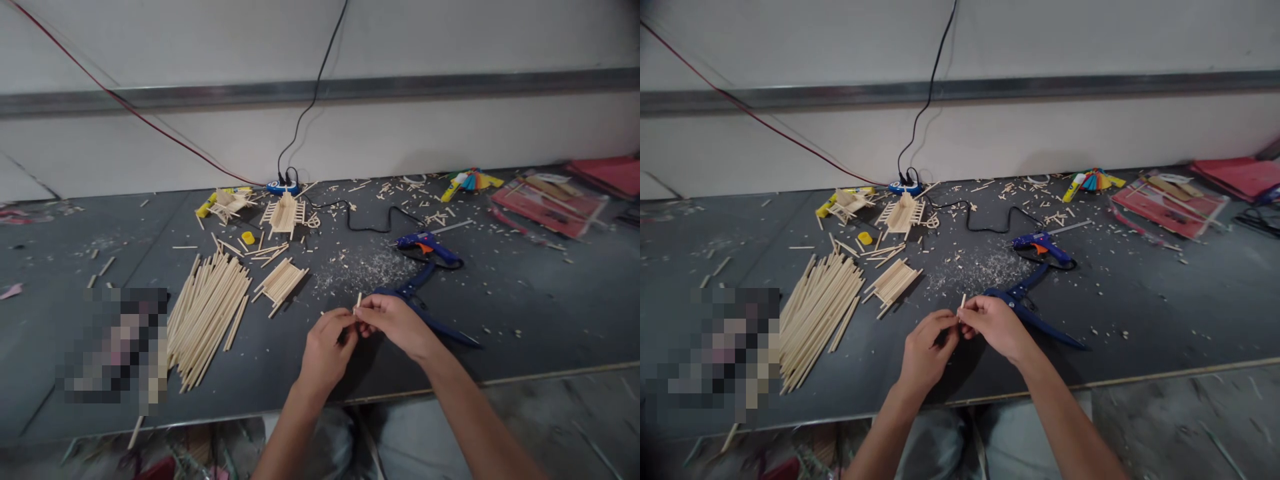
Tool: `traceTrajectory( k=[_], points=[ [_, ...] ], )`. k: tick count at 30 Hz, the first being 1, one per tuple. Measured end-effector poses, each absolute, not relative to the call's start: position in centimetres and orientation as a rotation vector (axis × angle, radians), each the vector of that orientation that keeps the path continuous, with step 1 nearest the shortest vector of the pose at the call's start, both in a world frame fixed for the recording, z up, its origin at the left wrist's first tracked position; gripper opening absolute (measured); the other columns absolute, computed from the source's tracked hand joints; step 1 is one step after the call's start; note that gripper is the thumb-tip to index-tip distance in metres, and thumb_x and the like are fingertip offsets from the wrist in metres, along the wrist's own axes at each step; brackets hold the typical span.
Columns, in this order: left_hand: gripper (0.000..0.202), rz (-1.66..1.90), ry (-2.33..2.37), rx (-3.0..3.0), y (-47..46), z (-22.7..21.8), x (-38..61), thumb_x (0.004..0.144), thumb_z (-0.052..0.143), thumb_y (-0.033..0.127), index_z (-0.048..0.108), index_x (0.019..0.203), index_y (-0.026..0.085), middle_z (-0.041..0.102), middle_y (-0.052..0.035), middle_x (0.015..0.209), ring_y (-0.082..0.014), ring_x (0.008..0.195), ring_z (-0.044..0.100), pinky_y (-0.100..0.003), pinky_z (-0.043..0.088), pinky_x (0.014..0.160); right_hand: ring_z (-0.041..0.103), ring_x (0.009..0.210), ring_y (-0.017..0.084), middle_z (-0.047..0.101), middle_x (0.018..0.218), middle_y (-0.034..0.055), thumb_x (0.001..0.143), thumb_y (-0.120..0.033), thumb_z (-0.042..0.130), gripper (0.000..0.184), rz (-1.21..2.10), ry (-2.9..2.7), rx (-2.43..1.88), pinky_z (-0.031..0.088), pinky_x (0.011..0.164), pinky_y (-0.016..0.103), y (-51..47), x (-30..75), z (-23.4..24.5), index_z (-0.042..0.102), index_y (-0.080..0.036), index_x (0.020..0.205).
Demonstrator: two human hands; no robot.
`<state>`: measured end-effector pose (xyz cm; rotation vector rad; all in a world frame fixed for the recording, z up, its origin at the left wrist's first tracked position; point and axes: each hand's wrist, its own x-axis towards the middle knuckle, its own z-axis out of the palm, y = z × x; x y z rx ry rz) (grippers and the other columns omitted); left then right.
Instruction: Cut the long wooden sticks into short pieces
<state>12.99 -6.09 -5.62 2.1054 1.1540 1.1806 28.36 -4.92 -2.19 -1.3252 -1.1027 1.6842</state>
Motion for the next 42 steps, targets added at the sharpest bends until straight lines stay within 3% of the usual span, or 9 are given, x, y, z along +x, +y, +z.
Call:
traceTrajectory(
  k=[11,17,25,29,34,42],
  points=[
    [0.013,1.155,1.202,2.021,-6.3,-5.2,13.1,0.078,0.052,0.014,0.06,0.087,0.018,0.065,-0.0045,0.089,-0.0135,0.083,0.061,-0.026,0.048,0.077,0.056,0.057,0.011,0.058,0.064,-0.0009,0.071,-0.038,0.061,0.022,1.644,-1.091,-1.306,0.047,0.06,0.027,-5.1,27.9,-2.4,0.057,-0.016,0.072],
    [0.012,1.016,1.264,1.741,-6.6,-4.4,13.1,0.08,0.05,0.02,0.059,0.087,0.019,0.066,0.0007,0.075,-0.01,0.067,0.062,-0.02,0.048,0.064,0.053,0.056,0.01,0.057,0.061,-0.0012,0.071,-0.037,0.061,0.022,1.626,-1.069,-1.294,0.044,0.058,0.026,-5.5,27.6,-1.8,0.056,-0.016,0.07],
    [0.012,1.051,1.158,1.467,-6.3,-4.2,13.1,0.078,0.053,0.024,0.059,0.085,0.016,0.066,-0.0012,0.073,-0.0117,0.066,0.063,-0.022,0.05,0.063,0.053,0.056,0.011,0.056,0.059,-0.0017,0.07,-0.036,0.06,0.021,1.592,-1.059,-1.268,0.042,0.057,0.025,-5.7,27.2,-1.9,0.055,-0.016,0.068],
    [0.016,1.004,0.986,1.18,-6.1,-4.1,13.1,0.08,0.047,0.03,0.051,0.085,0.015,0.059,0.0018,0.062,-0.0108,0.053,0.059,-0.024,0.052,0.054,0.052,0.055,0.011,0.057,0.061,-0.0015,0.073,-0.035,0.057,0.018,1.547,-1.178,-1.26,0.04,0.055,0.025,-5.8,27.2,-1.9,0.056,-0.017,0.069],
    [0.032,0.855,0.946,1.202,-6.0,-4.5,13.1,0.084,0.039,0.04,0.055,0.075,0.014,0.053,0.0017,0.057,-0.0085,0.042,0.051,-0.02,0.044,0.039,0.048,0.052,0.011,0.054,0.056,-0.0028,0.077,-0.034,0.054,0.018,1.5,-1.264,-1.24,0.038,0.052,0.024,-5.8,27.1,-1.9,0.054,-0.018,0.069],
    [0.035,0.775,1.052,1.396,-5.9,-4.7,12.9,0.086,0.035,0.039,0.051,0.067,0.015,0.048,0.0041,0.049,-0.0062,0.039,0.044,-0.017,0.034,0.039,0.046,0.055,0.01,0.052,0.062,-0.0025,0.075,-0.038,0.056,0.021,1.42,-1.27,-1.311,0.037,0.053,0.023,-5.7,27.0,-2.4,0.057,-0.017,0.074]
  ],
)
